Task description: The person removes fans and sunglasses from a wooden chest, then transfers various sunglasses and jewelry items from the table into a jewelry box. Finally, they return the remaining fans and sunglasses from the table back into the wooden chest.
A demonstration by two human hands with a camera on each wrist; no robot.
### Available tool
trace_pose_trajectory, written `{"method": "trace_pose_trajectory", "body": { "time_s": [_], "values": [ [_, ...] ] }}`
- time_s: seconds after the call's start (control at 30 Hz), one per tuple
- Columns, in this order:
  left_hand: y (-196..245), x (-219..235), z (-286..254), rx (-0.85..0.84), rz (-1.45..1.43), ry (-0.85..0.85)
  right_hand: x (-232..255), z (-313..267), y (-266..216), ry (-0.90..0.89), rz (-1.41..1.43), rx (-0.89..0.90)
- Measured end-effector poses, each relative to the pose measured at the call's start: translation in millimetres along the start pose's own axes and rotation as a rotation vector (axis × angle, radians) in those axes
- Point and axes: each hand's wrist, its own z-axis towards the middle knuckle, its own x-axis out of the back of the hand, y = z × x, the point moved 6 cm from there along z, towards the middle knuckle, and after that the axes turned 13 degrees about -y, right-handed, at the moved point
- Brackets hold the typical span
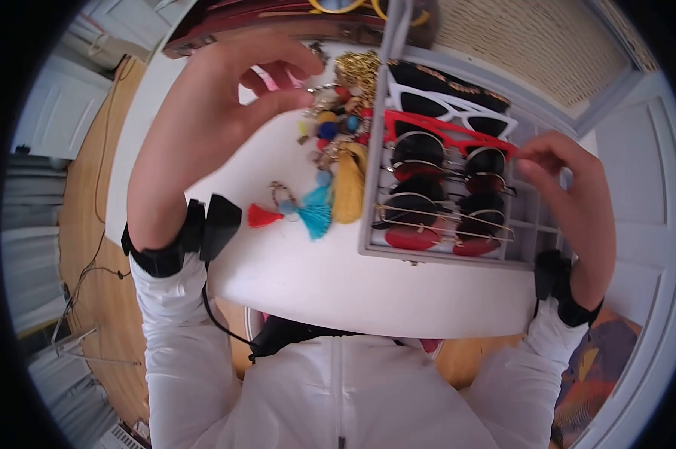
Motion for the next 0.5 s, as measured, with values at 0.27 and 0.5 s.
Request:
{"method": "trace_pose_trajectory", "body": {
  "time_s": [0.27,0.5],
  "values": [
    [-74,0,-3,0.267,0.232,-0.030,18,-7,3,0.110,0.055,-0.081],
    [-81,-8,3,0.310,0.173,-0.052,13,-3,5,0.070,0.094,-0.084]
  ]
}}
